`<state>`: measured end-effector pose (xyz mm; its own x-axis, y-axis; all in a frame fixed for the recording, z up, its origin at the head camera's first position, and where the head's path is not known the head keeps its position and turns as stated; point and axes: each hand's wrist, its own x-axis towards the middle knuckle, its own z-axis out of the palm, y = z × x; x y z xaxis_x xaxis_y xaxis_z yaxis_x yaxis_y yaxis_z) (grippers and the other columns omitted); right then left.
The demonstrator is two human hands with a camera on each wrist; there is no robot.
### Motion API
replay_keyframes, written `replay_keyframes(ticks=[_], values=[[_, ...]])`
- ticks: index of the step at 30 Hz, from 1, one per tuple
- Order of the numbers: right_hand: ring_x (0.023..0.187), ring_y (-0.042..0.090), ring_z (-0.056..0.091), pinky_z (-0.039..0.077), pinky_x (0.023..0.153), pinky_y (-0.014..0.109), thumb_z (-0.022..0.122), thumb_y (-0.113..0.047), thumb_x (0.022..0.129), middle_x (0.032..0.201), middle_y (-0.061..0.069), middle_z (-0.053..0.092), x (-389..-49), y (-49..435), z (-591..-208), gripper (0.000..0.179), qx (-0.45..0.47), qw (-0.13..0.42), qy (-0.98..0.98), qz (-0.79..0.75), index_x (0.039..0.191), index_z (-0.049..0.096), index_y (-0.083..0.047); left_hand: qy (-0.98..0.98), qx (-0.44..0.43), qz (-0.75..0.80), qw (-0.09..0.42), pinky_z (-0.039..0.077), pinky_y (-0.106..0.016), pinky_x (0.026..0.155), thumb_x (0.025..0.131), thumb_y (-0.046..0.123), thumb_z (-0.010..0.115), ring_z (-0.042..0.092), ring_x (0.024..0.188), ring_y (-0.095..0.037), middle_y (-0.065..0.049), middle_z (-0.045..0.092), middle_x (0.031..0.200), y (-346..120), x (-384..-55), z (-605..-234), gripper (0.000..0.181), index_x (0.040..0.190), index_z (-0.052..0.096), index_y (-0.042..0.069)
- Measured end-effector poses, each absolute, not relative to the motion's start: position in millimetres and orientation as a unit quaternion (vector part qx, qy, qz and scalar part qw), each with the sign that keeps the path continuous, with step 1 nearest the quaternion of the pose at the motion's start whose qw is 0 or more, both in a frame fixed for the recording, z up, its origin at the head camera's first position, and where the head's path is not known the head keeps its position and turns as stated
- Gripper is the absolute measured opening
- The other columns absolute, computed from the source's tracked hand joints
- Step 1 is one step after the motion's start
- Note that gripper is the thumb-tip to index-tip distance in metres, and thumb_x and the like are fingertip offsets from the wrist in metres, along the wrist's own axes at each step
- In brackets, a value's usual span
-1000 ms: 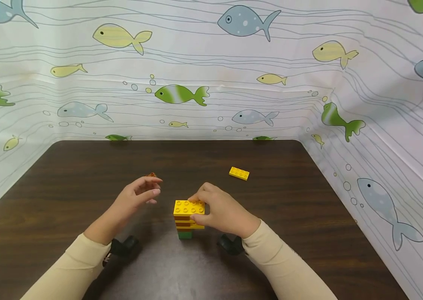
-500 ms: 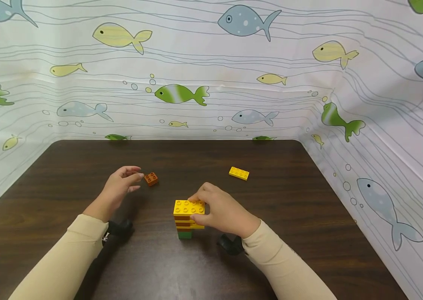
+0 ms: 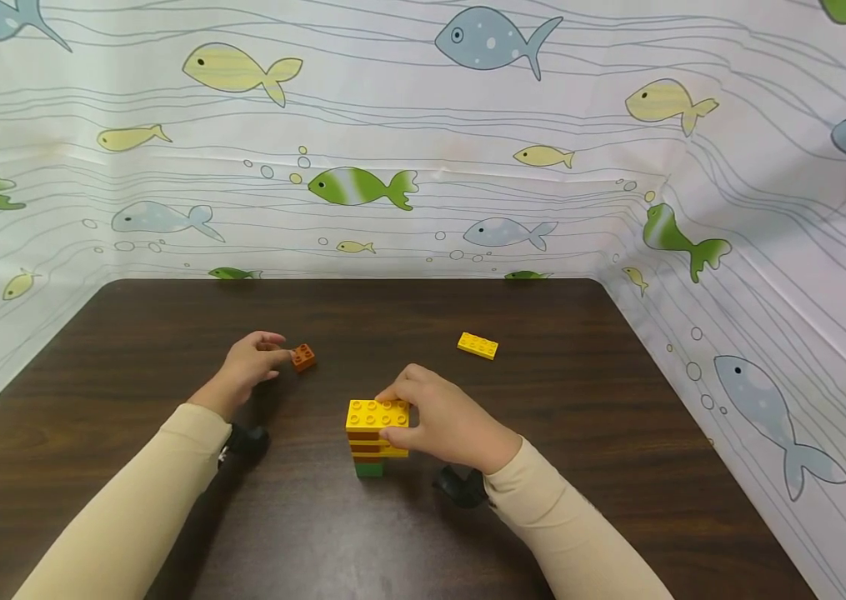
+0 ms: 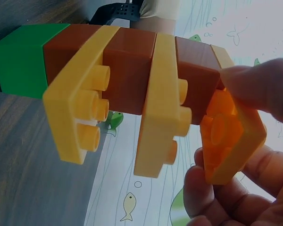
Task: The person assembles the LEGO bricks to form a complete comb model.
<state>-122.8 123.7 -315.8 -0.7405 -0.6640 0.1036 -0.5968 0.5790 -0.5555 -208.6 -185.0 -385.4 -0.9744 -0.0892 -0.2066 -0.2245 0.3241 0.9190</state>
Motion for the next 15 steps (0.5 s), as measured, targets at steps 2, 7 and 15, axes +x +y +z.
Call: replay_keyframes(ticks=[2, 7, 15], values=[[0.087, 0.012, 0.05, 0.047, 0.076, 0.023, 0.074, -0.015, 0.085, 0.103, -0.004, 0.053, -122.8, 123.7, -315.8, 0.031, -0.353, 0.059, 0.887, -0.291, 0.114, 0.066, -0.008, 0.823, -0.091, 0.557, 0.06, 0.044, -0.046, 0.096, 0.093, 0.012, 0.06, 0.047, 0.112, -0.035, -0.024, 0.041, 0.131, -184.8, -211.6, -386.2, 0.05, 0.135, 0.041, -0.006], [0.087, 0.014, 0.051, 0.048, 0.076, 0.024, 0.074, -0.015, 0.084, 0.103, -0.004, 0.053, -122.6, 123.3, -315.1, 0.031, -0.352, 0.059, 0.888, -0.291, 0.114, 0.066, -0.008, 0.858, -0.071, 0.502, 0.076, 0.042, -0.046, 0.094, 0.09, 0.013, 0.065, 0.048, 0.112, -0.038, -0.027, 0.045, 0.13, -186.2, -218.9, -388.7, 0.05, 0.131, 0.045, -0.006], [0.088, 0.011, 0.049, 0.05, 0.079, 0.032, 0.075, -0.016, 0.084, 0.103, -0.005, 0.052, -121.5, 122.5, -313.2, 0.033, -0.345, 0.065, 0.89, -0.292, 0.115, 0.066, -0.008, 0.89, -0.041, 0.442, 0.108, 0.044, -0.043, 0.088, 0.086, 0.012, 0.069, 0.051, 0.104, -0.036, -0.028, 0.049, 0.126, -183.4, -222.9, -385.9, 0.054, 0.131, 0.046, -0.008]])
